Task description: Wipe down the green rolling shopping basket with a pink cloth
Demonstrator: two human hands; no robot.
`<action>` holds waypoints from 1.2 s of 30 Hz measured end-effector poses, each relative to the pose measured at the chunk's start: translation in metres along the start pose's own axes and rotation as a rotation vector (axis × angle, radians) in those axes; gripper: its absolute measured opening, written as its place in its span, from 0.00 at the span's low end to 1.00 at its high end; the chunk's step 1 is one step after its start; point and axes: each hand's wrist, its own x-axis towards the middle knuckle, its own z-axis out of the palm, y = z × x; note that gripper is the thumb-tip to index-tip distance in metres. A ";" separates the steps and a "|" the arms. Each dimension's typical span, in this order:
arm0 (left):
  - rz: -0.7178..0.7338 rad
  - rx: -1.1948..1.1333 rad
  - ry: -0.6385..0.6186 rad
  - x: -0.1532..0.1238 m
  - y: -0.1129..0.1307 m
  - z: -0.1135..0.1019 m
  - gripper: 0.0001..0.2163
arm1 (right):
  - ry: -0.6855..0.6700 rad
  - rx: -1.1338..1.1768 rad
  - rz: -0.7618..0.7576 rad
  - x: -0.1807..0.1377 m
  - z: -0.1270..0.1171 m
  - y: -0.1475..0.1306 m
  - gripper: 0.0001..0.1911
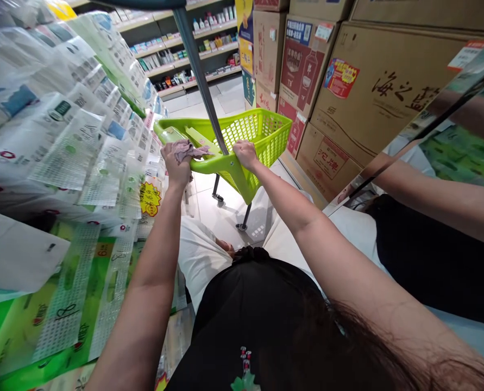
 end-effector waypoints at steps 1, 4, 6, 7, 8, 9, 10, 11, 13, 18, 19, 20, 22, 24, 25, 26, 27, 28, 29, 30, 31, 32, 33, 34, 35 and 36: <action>0.000 0.003 -0.002 -0.001 0.001 0.001 0.13 | 0.005 -0.001 0.004 -0.001 0.000 0.001 0.22; 0.010 0.001 -0.019 -0.001 0.003 0.002 0.12 | 0.001 -0.011 0.011 -0.002 -0.003 0.003 0.22; 0.021 -0.009 -0.028 0.000 0.004 0.002 0.12 | -0.014 -0.029 0.020 -0.003 -0.006 0.003 0.22; 0.025 -0.014 -0.033 0.001 0.004 0.001 0.11 | -0.022 -0.038 0.024 -0.003 -0.008 0.003 0.22; 0.026 -0.017 -0.040 0.001 0.005 0.001 0.10 | -0.032 -0.046 0.026 -0.003 -0.009 0.002 0.22; 0.025 -0.019 -0.050 0.001 0.006 0.000 0.09 | -0.042 -0.050 0.027 -0.003 -0.010 0.002 0.22; 0.021 -0.021 -0.059 0.002 0.008 -0.001 0.07 | -0.052 -0.052 0.025 -0.003 -0.011 0.003 0.21; 0.017 -0.024 -0.067 0.002 0.009 -0.001 0.06 | -0.063 -0.052 0.021 -0.003 -0.012 0.003 0.21; 0.013 -0.034 -0.077 0.002 0.012 -0.002 0.04 | -0.083 -0.051 0.015 -0.002 -0.014 0.004 0.21; 0.024 -0.008 -0.105 0.005 0.015 -0.003 0.05 | -0.081 -0.039 0.007 0.000 -0.012 0.007 0.22; 0.021 0.001 -0.110 0.005 0.015 -0.003 0.06 | -0.074 -0.034 0.004 0.000 -0.011 0.007 0.22; 0.017 0.008 -0.113 0.006 0.014 -0.003 0.07 | -0.066 -0.029 0.003 0.000 -0.010 0.007 0.22; 0.011 0.013 -0.113 0.007 0.013 -0.002 0.08 | -0.054 -0.019 0.003 0.001 -0.008 0.007 0.22; 0.010 0.012 -0.117 0.008 0.012 -0.002 0.08 | -0.049 -0.010 0.000 0.002 -0.007 0.008 0.22; 0.010 0.011 -0.120 0.009 0.013 -0.002 0.08 | -0.049 -0.008 -0.005 0.002 -0.007 0.009 0.22; 0.010 0.009 -0.122 0.009 0.013 -0.002 0.08 | -0.053 -0.007 -0.014 0.002 -0.007 0.009 0.22; 0.010 0.008 -0.123 0.009 0.014 -0.002 0.08 | -0.059 -0.009 -0.025 0.003 -0.007 0.010 0.23; 0.009 0.008 -0.124 0.010 0.014 -0.001 0.08 | -0.067 -0.011 -0.035 0.003 -0.008 0.011 0.23; 0.006 0.009 -0.122 0.010 0.014 -0.001 0.08 | -0.074 -0.012 -0.044 0.004 -0.008 0.012 0.24; 0.003 0.013 -0.120 0.011 0.013 0.000 0.08 | -0.079 -0.012 -0.050 0.004 -0.008 0.013 0.24; 0.000 0.018 -0.116 0.011 0.012 0.000 0.08 | -0.080 -0.012 -0.051 0.005 -0.007 0.014 0.25; -0.002 0.023 -0.113 0.012 0.010 0.001 0.07 | -0.078 -0.010 -0.048 0.005 -0.007 0.015 0.25; -0.005 0.026 -0.107 0.012 0.007 0.001 0.07 | -0.075 -0.009 -0.041 0.006 -0.007 0.015 0.26; -0.006 0.027 -0.098 0.012 0.005 0.002 0.07 | -0.072 -0.007 -0.035 0.006 -0.006 0.016 0.26; -0.007 0.026 -0.087 0.012 0.003 0.003 0.07 | -0.071 -0.005 -0.032 0.007 -0.006 0.016 0.25; -0.008 0.022 -0.077 0.013 0.001 0.004 0.07 | -0.072 -0.003 -0.034 0.007 -0.005 0.017 0.25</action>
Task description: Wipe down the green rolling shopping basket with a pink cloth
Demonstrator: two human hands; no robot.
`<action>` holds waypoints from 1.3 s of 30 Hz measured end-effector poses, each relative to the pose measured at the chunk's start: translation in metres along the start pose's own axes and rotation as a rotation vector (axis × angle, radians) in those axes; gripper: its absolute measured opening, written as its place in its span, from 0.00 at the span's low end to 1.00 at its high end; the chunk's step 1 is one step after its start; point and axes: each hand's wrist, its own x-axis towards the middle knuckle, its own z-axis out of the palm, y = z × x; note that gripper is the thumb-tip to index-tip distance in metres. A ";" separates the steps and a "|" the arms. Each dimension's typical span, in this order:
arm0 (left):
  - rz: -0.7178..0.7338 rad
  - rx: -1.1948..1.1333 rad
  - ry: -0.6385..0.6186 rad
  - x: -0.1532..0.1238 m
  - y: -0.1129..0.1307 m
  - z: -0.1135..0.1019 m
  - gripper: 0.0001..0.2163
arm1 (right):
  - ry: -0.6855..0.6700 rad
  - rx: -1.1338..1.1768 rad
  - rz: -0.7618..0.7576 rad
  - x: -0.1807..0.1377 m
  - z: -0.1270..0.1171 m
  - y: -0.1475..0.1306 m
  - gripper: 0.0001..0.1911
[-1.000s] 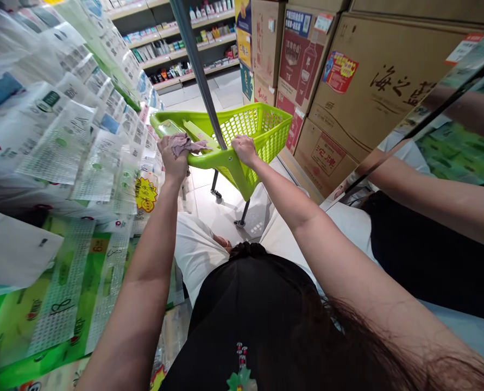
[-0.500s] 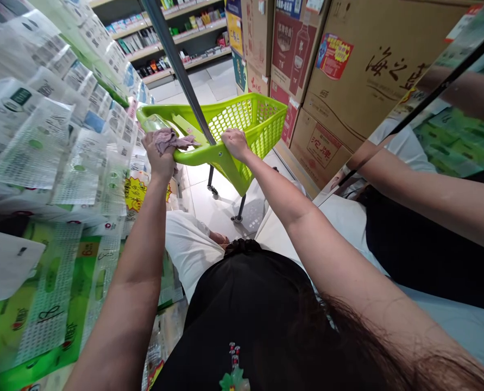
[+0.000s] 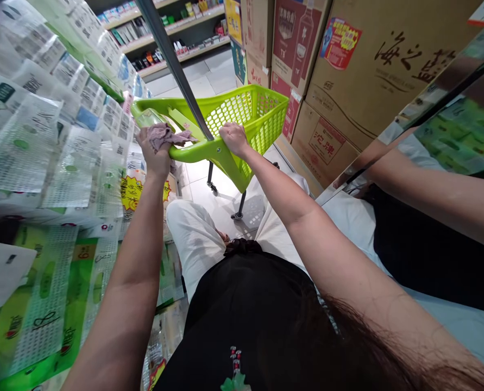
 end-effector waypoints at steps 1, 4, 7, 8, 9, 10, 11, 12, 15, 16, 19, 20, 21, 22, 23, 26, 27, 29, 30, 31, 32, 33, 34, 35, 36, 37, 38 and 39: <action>-0.001 -0.004 0.008 0.001 -0.002 0.001 0.08 | -0.002 0.002 -0.007 0.001 0.000 0.001 0.25; 0.002 -0.010 0.011 0.003 -0.003 0.002 0.08 | -0.016 -0.004 -0.021 0.004 0.001 0.004 0.26; 0.008 -0.003 -0.011 0.007 -0.003 0.003 0.09 | -0.032 -0.023 -0.001 0.009 0.001 0.006 0.26; 0.009 0.000 -0.017 0.008 -0.004 0.003 0.10 | -0.031 -0.026 0.002 0.010 0.001 0.006 0.25; 0.011 0.004 -0.021 0.010 -0.004 0.003 0.11 | -0.027 -0.025 0.001 0.011 0.002 0.006 0.25; 0.012 0.010 -0.023 0.011 -0.004 0.003 0.11 | -0.020 -0.022 -0.001 0.011 0.002 0.006 0.25; 0.015 0.016 -0.023 0.012 -0.004 0.004 0.12 | -0.012 -0.019 -0.002 0.012 0.002 0.006 0.25; 0.020 0.021 -0.024 0.012 -0.004 0.004 0.12 | -0.005 -0.019 0.001 0.012 0.002 0.005 0.25; 0.043 0.007 -0.029 0.012 -0.001 0.004 0.10 | 0.007 -0.030 0.021 0.011 0.002 0.002 0.24; 0.048 -0.005 -0.027 0.012 0.000 0.004 0.09 | 0.009 -0.035 0.027 0.011 0.002 0.001 0.24; 0.037 -0.030 -0.014 0.010 0.000 0.004 0.07 | 0.016 -0.038 0.037 0.009 0.000 -0.003 0.23; 0.027 -0.033 -0.008 0.010 -0.001 0.004 0.07 | 0.016 -0.039 0.039 0.009 -0.001 -0.004 0.22; 0.016 -0.033 -0.004 0.009 -0.003 0.005 0.07 | 0.014 -0.041 0.043 0.008 -0.001 -0.005 0.22; 0.007 -0.031 -0.001 0.009 -0.005 0.006 0.07 | 0.011 -0.045 0.048 0.008 -0.002 -0.006 0.22; -0.001 -0.028 0.006 0.009 -0.006 0.007 0.08 | 0.009 -0.049 0.054 0.007 -0.003 -0.007 0.21; -0.008 -0.005 0.047 0.006 -0.006 0.011 0.11 | 0.027 -0.050 0.073 0.005 -0.006 -0.013 0.20; -0.005 0.006 0.066 0.004 -0.002 0.012 0.12 | 0.040 -0.043 0.078 0.004 -0.007 -0.015 0.20; 0.005 0.031 0.104 -0.006 0.011 0.016 0.13 | 0.046 -0.022 0.086 0.003 -0.010 -0.018 0.19; 0.015 0.045 0.110 -0.012 0.020 0.019 0.13 | 0.042 -0.009 0.094 0.002 -0.013 -0.019 0.19; 0.027 0.058 0.112 -0.020 0.030 0.022 0.13 | 0.034 0.003 0.102 0.001 -0.015 -0.020 0.18; 0.048 0.071 0.101 -0.028 0.041 0.025 0.13 | 0.023 0.012 0.106 0.001 -0.019 -0.020 0.18; 0.078 0.086 0.084 -0.036 0.051 0.027 0.13 | 0.016 0.012 0.114 0.000 -0.022 -0.019 0.17; 0.115 0.100 0.060 -0.042 0.059 0.028 0.12 | 0.015 0.011 0.123 0.000 -0.026 -0.018 0.17; 0.165 0.108 0.018 -0.047 0.064 0.027 0.12 | 0.016 0.009 0.130 0.000 -0.029 -0.018 0.16; 0.213 0.113 -0.028 -0.048 0.067 0.025 0.12 | 0.018 0.011 0.137 -0.001 -0.033 -0.016 0.16; 0.254 0.112 -0.071 -0.048 0.067 0.021 0.12 | 0.016 0.019 0.141 -0.001 -0.036 -0.015 0.15; 0.276 0.106 -0.099 -0.045 0.064 0.016 0.12 | 0.011 0.032 0.143 -0.002 -0.039 -0.014 0.15; 0.274 0.097 -0.102 -0.040 0.059 0.011 0.13 | 0.003 0.049 0.143 -0.002 -0.041 -0.014 0.15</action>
